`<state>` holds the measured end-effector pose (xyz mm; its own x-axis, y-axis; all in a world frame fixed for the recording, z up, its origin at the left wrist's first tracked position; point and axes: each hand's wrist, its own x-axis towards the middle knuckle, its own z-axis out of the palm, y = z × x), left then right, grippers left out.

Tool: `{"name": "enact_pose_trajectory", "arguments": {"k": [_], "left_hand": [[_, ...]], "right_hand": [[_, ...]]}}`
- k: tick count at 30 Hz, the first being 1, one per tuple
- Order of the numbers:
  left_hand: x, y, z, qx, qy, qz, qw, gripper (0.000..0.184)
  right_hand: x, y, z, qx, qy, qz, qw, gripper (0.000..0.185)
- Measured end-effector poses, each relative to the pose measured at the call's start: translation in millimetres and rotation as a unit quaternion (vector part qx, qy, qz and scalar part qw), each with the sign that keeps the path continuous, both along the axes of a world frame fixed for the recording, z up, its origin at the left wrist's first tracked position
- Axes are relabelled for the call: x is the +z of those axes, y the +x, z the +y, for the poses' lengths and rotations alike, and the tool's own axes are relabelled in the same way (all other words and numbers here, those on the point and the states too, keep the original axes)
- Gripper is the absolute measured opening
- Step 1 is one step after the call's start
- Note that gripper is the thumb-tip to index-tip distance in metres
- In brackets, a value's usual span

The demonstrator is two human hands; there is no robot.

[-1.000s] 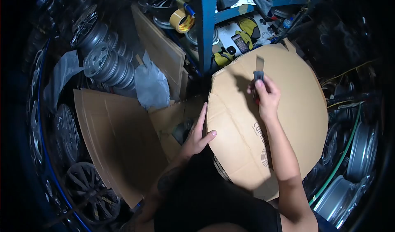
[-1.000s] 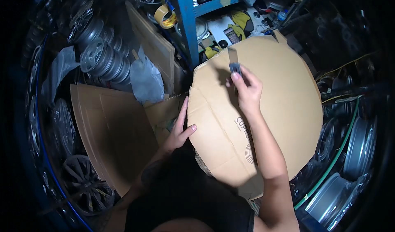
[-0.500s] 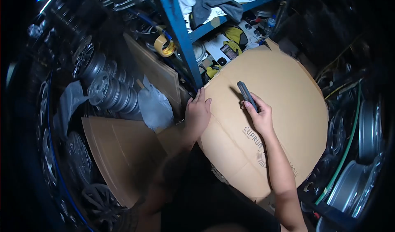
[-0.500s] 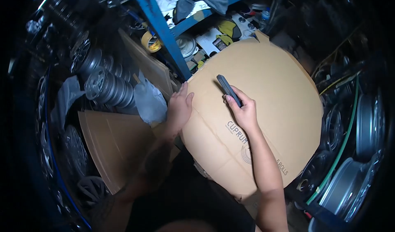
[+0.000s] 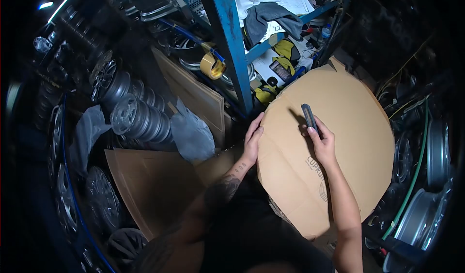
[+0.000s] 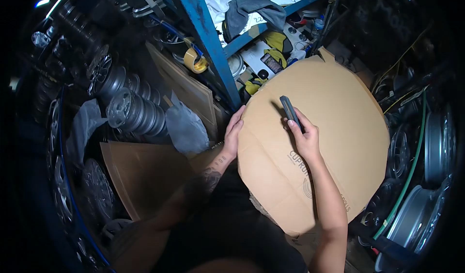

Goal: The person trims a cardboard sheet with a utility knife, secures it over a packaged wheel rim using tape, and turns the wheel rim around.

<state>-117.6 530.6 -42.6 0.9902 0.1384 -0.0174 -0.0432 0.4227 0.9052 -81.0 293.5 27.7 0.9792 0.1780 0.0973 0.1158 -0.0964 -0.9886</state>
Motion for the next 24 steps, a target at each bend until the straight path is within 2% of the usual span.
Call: {"name": "enact_pose_trajectory", "arguments": {"k": [2,3,4,5,7,9,11,13,14,15,17,18,19,21,23,24], "left_hand": [[1.5,-1.4,3.6,-0.034,-0.079,0.005,0.996,0.050],[-8.5,1.9,13.9,0.007,0.089,-0.035,0.995,0.051],[-27.6,9.2,30.6,0.049,0.252,-0.077,0.963,0.052],[-36.7,16.2,47.0,0.091,0.407,-0.118,0.901,0.053],[7.5,41.4,83.7,0.220,0.329,-0.074,0.915,0.060],[45.5,85.0,135.0,0.328,0.407,-0.098,0.847,0.068],[63.4,133.8,185.0,0.302,0.422,-0.122,0.846,0.075],[91.1,169.0,212.7,0.146,0.233,-0.040,0.961,0.079],[79.6,193.1,241.9,0.124,0.365,0.000,0.923,0.078],[96.3,188.9,238.9,0.044,0.186,0.007,0.982,0.065],[109.6,192.2,263.1,-0.110,0.187,0.046,0.975,0.046],[119.4,188.4,268.0,-0.086,0.205,0.074,0.972,0.028],[142.2,176.8,265.8,-0.078,0.229,0.076,0.967,0.024],[187.9,145.1,245.7,-0.031,0.440,0.032,0.897,0.021],[220.7,103.0,212.2,-0.044,0.463,-0.083,0.881,0.018],[237.8,74.8,177.8,-0.005,0.463,-0.082,0.882,0.017]], "right_hand": [[5.1,-2.8,4.4,-0.041,-0.138,-0.057,0.988,0.039],[13.1,-6.7,7.5,-0.052,-0.210,-0.087,0.972,0.038],[26.0,-10.8,10.1,-0.063,-0.282,-0.117,0.950,0.038],[34.1,-14.4,12.9,-0.073,-0.351,-0.146,0.922,0.038],[37.8,-23.8,18.3,-0.083,-0.442,-0.186,0.874,0.039],[43.6,-36.4,21.7,-0.075,-0.522,-0.172,0.832,0.041],[43.2,-43.9,26.3,-0.066,-0.529,-0.140,0.834,0.044],[45.1,-45.8,31.0,-0.065,-0.536,-0.141,0.830,0.047],[47.1,-46.3,34.1,-0.069,-0.540,-0.156,0.824,0.048],[49.9,-46.6,36.9,-0.074,-0.545,-0.170,0.818,0.049],[57.6,-47.1,46.1,-0.077,-0.533,-0.188,0.822,0.047],[62.8,-48.7,51.3,-0.066,-0.520,-0.180,0.832,0.046],[68.6,-50.1,57.1,-0.059,-0.512,-0.178,0.839,0.045],[74.5,-53.4,67.7,-0.002,-0.483,-0.135,0.865,0.046],[74.1,-51.5,82.6,0.054,-0.370,-0.125,0.919,0.052],[91.0,-55.0,94.5,0.054,-0.302,-0.149,0.940,0.059]]}}
